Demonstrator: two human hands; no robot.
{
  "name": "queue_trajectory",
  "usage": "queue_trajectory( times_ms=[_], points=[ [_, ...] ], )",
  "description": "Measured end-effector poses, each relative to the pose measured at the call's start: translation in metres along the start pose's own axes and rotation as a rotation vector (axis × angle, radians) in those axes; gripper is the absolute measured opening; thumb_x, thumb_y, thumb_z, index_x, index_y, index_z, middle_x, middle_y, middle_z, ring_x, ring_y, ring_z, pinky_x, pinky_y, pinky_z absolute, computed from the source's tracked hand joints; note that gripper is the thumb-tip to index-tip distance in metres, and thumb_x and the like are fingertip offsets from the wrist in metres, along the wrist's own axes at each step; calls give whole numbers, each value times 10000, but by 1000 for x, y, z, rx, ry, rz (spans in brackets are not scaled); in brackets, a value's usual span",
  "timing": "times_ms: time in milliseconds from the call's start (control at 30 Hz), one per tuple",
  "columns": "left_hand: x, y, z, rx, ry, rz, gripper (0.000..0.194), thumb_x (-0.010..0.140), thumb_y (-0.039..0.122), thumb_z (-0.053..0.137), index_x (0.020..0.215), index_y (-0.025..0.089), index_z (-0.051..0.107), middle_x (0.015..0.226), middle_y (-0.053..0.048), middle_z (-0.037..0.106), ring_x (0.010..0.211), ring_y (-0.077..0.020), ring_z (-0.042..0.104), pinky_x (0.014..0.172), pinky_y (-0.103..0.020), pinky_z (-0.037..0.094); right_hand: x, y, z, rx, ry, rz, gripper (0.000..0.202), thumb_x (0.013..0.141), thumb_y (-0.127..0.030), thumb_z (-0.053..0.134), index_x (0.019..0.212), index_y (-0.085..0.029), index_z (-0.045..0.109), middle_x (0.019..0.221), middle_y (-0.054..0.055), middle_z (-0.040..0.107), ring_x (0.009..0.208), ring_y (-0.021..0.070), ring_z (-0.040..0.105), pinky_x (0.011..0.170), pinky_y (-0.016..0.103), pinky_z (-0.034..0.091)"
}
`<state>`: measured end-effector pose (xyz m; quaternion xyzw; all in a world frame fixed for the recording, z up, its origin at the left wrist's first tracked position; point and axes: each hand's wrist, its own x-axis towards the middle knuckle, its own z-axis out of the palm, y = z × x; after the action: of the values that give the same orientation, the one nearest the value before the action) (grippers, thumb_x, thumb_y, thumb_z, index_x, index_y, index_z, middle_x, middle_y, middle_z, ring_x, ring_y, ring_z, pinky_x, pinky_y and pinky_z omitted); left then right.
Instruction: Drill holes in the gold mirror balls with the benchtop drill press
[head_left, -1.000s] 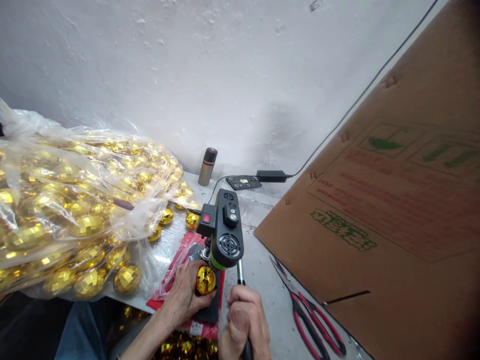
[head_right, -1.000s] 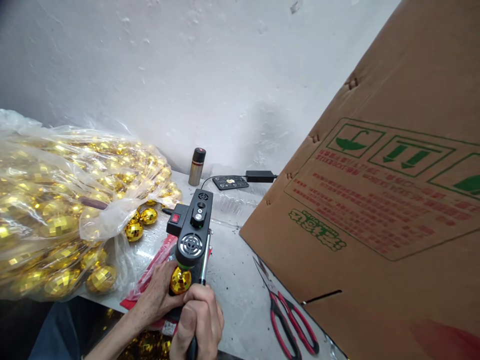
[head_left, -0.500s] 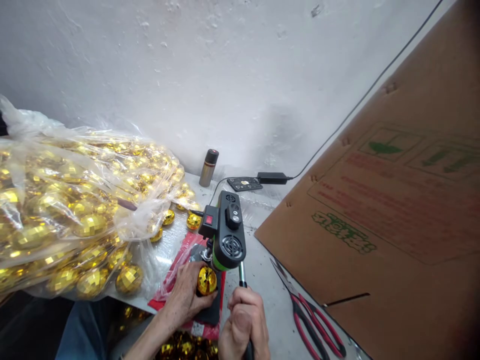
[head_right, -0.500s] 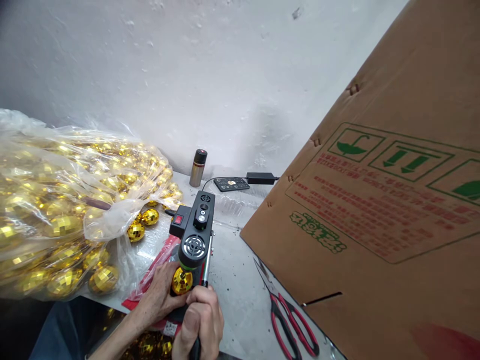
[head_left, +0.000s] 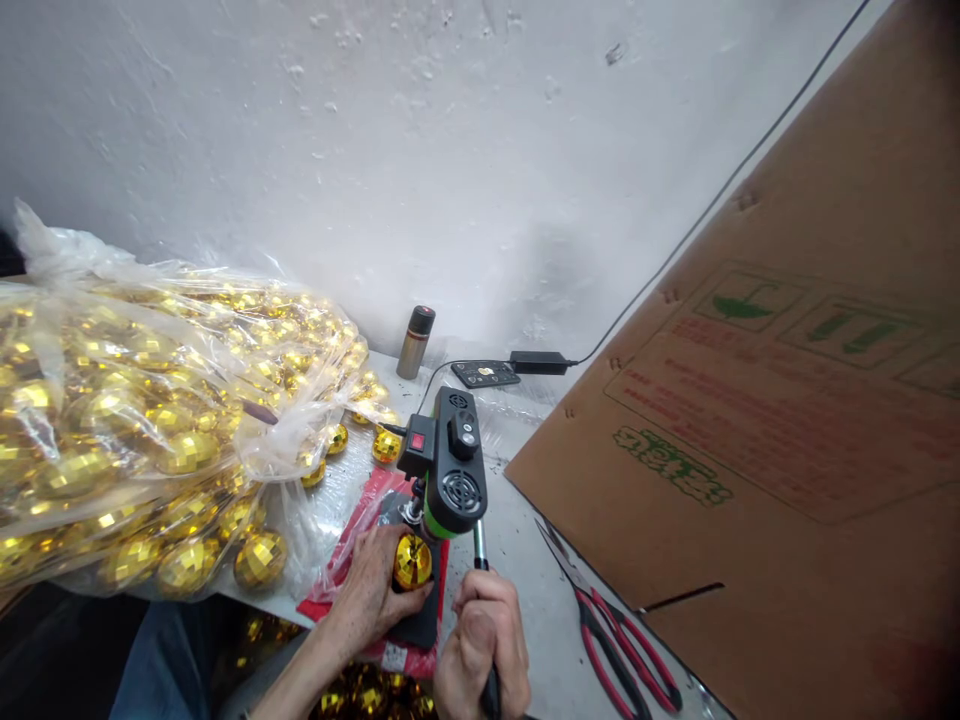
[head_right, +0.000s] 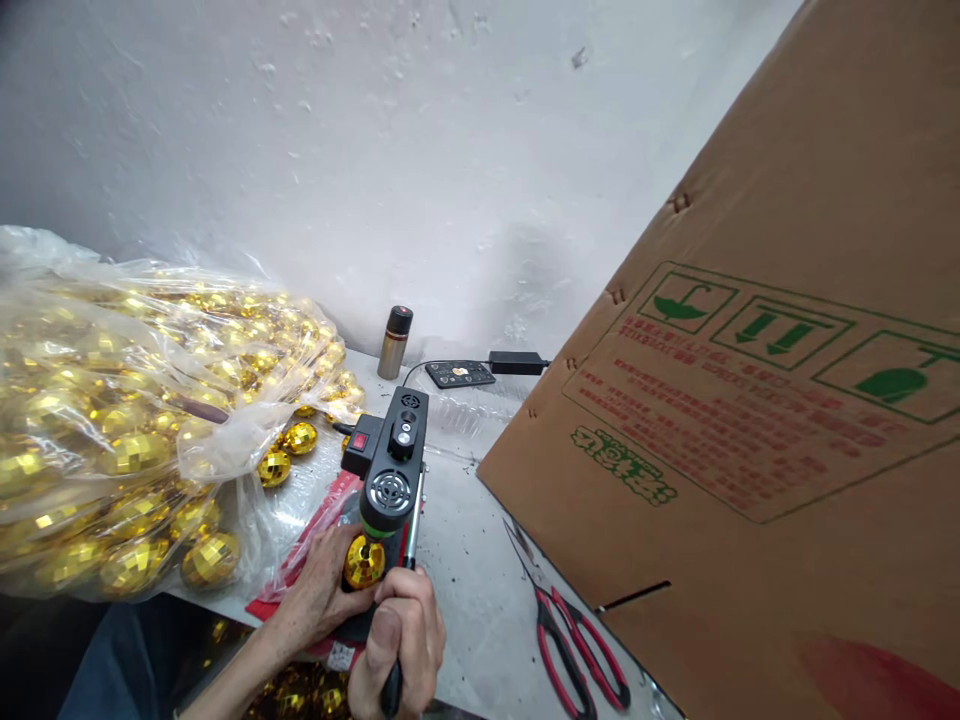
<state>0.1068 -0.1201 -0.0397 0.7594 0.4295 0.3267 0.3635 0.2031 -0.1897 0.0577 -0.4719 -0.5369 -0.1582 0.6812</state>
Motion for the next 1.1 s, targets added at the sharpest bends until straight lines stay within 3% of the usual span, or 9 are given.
queue_trajectory(
  times_ms=[533, 867, 1000, 1100],
  points=[
    [3, 3, -3, 14, -1, 15, 502, 754, 307, 788, 1230, 210, 664, 1178, -130, 751, 1142, -379, 682, 1029, -559, 503, -13, 10, 3, 52, 19, 39, 314, 1074, -153, 405, 783, -217, 504, 731, -37, 528, 637, 104, 511, 625, 256, 434],
    [2, -1, 1, 38, -16, 8, 480, 780, 362, 805, 1219, 212, 680, 1167, -124, 737, 1115, -374, 665, 994, -541, 510, -39, 36, 0, -37, -37, -130, 322, 1078, -184, 408, 783, -217, 533, 752, -28, 622, 654, 119, 607, 781, 316, 524],
    [4, 1, 2, 35, -16, -12, 490, 777, 366, 813, 1219, 206, 678, 1170, -132, 730, 1131, -382, 656, 1015, -570, 496, -26, 32, -5, -43, -97, -208, 336, 1078, -234, 459, 757, -224, 557, 734, -35, 646, 633, 112, 615, 766, 290, 537],
    [4, 5, 0, 30, -17, -22, 512, 758, 330, 819, 1228, 196, 667, 1194, -141, 726, 1152, -384, 655, 1043, -584, 490, 3, 11, -10, -25, -86, -89, 312, 1051, -125, 441, 759, -217, 504, 734, -27, 577, 611, 98, 552, 623, 242, 464]
  ],
)
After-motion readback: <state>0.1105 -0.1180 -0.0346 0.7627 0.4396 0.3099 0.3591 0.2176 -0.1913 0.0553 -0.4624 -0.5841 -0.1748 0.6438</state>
